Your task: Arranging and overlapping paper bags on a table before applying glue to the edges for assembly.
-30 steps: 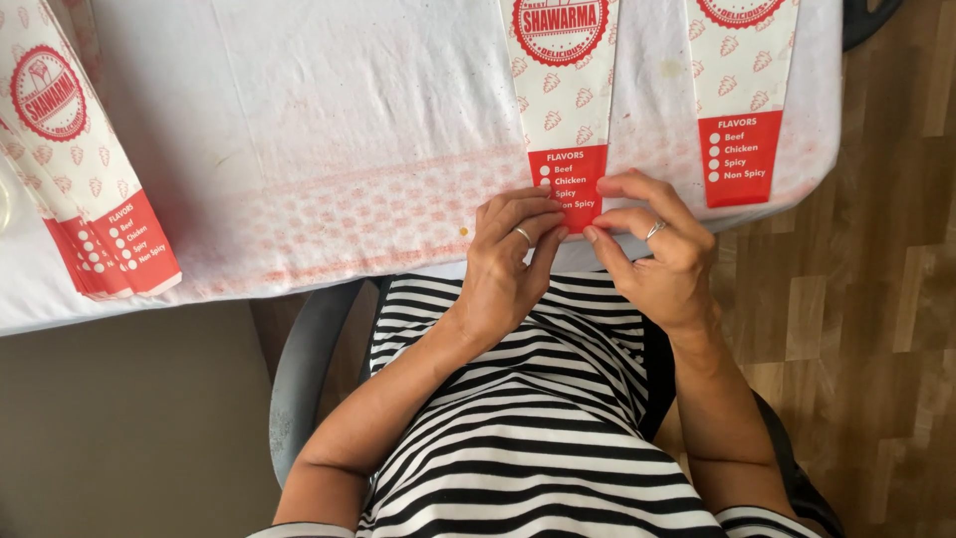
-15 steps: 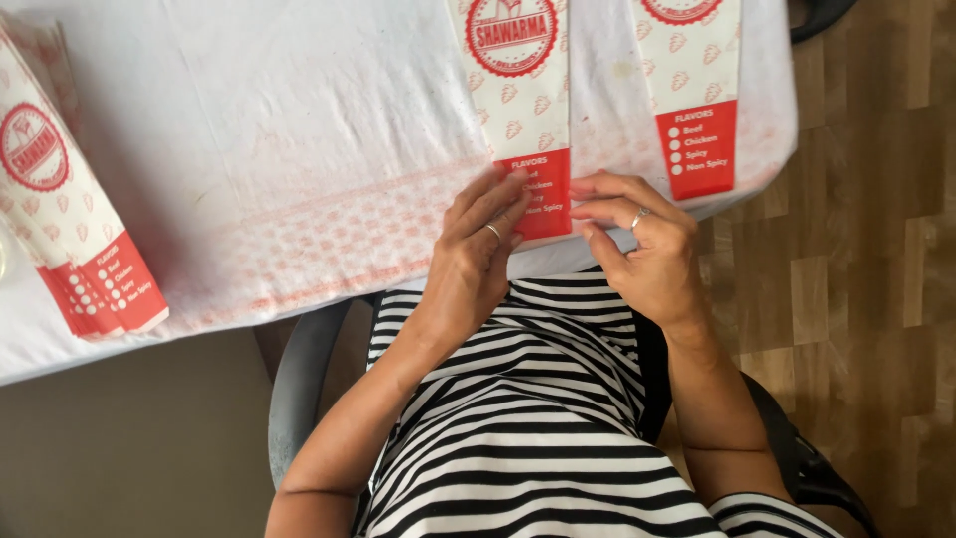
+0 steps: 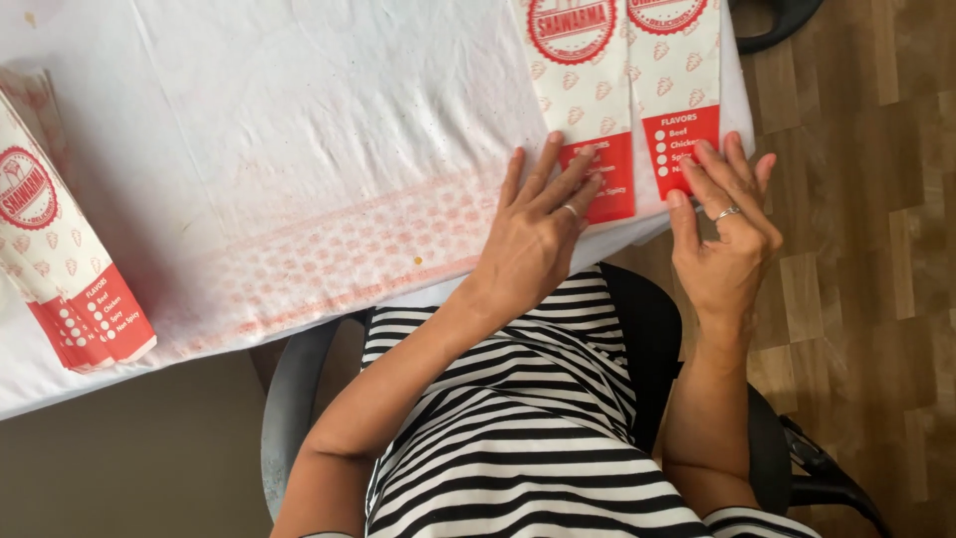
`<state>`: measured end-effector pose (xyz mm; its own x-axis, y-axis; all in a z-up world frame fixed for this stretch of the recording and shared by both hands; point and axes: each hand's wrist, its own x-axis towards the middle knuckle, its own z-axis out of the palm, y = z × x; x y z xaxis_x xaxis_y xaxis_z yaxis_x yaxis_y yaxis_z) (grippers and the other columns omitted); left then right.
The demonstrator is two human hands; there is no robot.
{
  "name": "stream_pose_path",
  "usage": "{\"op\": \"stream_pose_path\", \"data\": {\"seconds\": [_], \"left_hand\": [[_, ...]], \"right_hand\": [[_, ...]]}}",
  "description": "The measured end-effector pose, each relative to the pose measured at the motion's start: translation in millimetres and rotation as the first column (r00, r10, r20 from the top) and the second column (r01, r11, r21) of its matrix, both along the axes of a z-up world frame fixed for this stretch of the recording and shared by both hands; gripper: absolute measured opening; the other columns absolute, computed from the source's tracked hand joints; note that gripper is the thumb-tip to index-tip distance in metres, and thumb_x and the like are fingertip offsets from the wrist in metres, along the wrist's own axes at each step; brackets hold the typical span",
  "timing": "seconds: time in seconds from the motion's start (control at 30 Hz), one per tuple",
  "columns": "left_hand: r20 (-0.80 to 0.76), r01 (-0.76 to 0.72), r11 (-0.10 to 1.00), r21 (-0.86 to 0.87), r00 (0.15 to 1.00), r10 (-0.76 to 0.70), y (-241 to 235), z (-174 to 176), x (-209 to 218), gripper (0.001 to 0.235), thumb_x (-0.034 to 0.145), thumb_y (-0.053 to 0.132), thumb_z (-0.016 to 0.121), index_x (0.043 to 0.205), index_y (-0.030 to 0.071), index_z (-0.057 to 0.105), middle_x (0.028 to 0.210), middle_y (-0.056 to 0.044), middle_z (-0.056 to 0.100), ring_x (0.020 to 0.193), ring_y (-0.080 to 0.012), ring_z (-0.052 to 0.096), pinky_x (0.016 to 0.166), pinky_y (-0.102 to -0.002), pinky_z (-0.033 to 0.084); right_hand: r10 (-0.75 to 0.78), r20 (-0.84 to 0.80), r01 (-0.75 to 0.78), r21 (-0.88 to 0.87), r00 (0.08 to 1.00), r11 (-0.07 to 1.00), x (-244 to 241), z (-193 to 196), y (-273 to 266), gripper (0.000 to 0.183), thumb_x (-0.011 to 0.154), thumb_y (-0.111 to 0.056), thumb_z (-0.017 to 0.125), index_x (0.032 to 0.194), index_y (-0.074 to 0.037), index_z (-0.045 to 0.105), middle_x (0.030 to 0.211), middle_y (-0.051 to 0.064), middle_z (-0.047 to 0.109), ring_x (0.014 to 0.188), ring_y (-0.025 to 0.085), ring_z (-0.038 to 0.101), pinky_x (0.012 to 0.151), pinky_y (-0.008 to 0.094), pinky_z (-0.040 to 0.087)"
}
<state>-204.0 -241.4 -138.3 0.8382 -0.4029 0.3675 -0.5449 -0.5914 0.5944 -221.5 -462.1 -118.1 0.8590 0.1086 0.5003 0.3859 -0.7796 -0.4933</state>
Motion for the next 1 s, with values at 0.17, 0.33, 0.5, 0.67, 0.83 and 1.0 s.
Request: {"op": "stream_pose_path", "data": {"seconds": [0.17, 0.33, 0.5, 0.67, 0.83, 1.0], "left_hand": [[-0.010, 0.044, 0.998, 0.036, 0.999, -0.044, -6.7, 7.5, 5.3, 0.035, 0.104, 0.003, 0.060, 0.138, -0.001, 0.064, 0.156, -0.015, 0.048, 0.153, -0.0438, 0.028, 0.126, -0.066, 0.025], [0.000, 0.023, 1.000, 0.004, 1.000, -0.023, -10.5, 9.0, 5.6, 0.035, 0.101, 0.003, 0.063, 0.136, -0.001, 0.064, 0.153, -0.017, 0.051, 0.152, -0.0446, 0.031, 0.127, -0.065, 0.025], [0.067, 0.057, 0.966, -0.254, 0.997, -0.041, -7.2, -13.6, 4.2, 0.033, 0.105, 0.009, 0.061, 0.137, 0.003, 0.060, 0.156, -0.020, 0.045, 0.153, -0.0506, 0.035, 0.128, -0.070, 0.034], [0.123, -0.233, 0.968, -0.095, 0.962, 0.244, 91.2, -13.5, 4.7, 0.034, 0.108, 0.018, 0.068, 0.140, 0.008, 0.061, 0.157, -0.014, 0.047, 0.153, -0.0395, 0.039, 0.130, -0.059, 0.029], [0.328, -0.690, 0.723, 0.026, 0.689, 0.646, 281.1, 4.2, -15.1, 0.012, 0.107, 0.005, 0.064, 0.115, -0.002, 0.069, 0.142, -0.032, 0.048, 0.134, -0.0478, 0.052, 0.116, -0.057, 0.042], [-0.118, -0.844, 0.360, 0.398, 0.341, 0.932, 356.1, 41.0, -56.2, 0.068, 0.097, -0.009, 0.023, 0.164, 0.000, 0.020, 0.170, -0.021, 0.014, 0.152, -0.0477, 0.000, 0.123, -0.069, 0.011]], "right_hand": [[0.019, 0.004, -0.019, 0.028, 1.000, 0.999, -0.6, 6.3, -0.4, 0.021, 0.108, 0.005, 0.070, 0.127, 0.014, 0.071, 0.137, 0.029, 0.067, 0.138, 0.048, 0.057, 0.127, 0.058, 0.032], [0.033, 0.001, -0.033, 0.042, 0.999, 0.999, -0.7, 9.5, -0.1, 0.020, 0.108, 0.005, 0.070, 0.126, 0.013, 0.071, 0.136, 0.029, 0.066, 0.137, 0.049, 0.058, 0.127, 0.058, 0.034], [0.059, 0.062, -0.060, 0.027, 0.996, 0.998, 0.6, 15.8, 4.6, 0.021, 0.109, 0.006, 0.069, 0.126, 0.019, 0.071, 0.137, 0.036, 0.065, 0.133, 0.052, 0.062, 0.123, 0.055, 0.041], [0.095, 0.139, -0.105, 0.062, 0.986, 0.993, -1.2, 6.0, -6.9, 0.029, 0.116, -0.001, 0.067, 0.127, 0.026, 0.069, 0.140, 0.044, 0.062, 0.138, 0.057, 0.058, 0.123, 0.060, 0.041], [0.121, 0.157, -0.136, 0.088, 0.980, 0.987, -4.7, -2.4, -21.8, 0.031, 0.119, 0.004, 0.067, 0.126, 0.034, 0.068, 0.141, 0.049, 0.062, 0.135, 0.059, 0.060, 0.127, 0.060, 0.038], [0.143, 0.103, -0.162, 0.217, 0.984, 0.962, -4.7, -3.4, -14.3, 0.023, 0.123, 0.015, 0.061, 0.137, 0.033, 0.059, 0.147, 0.051, 0.054, 0.142, 0.057, 0.053, 0.110, 0.065, 0.053]]}}
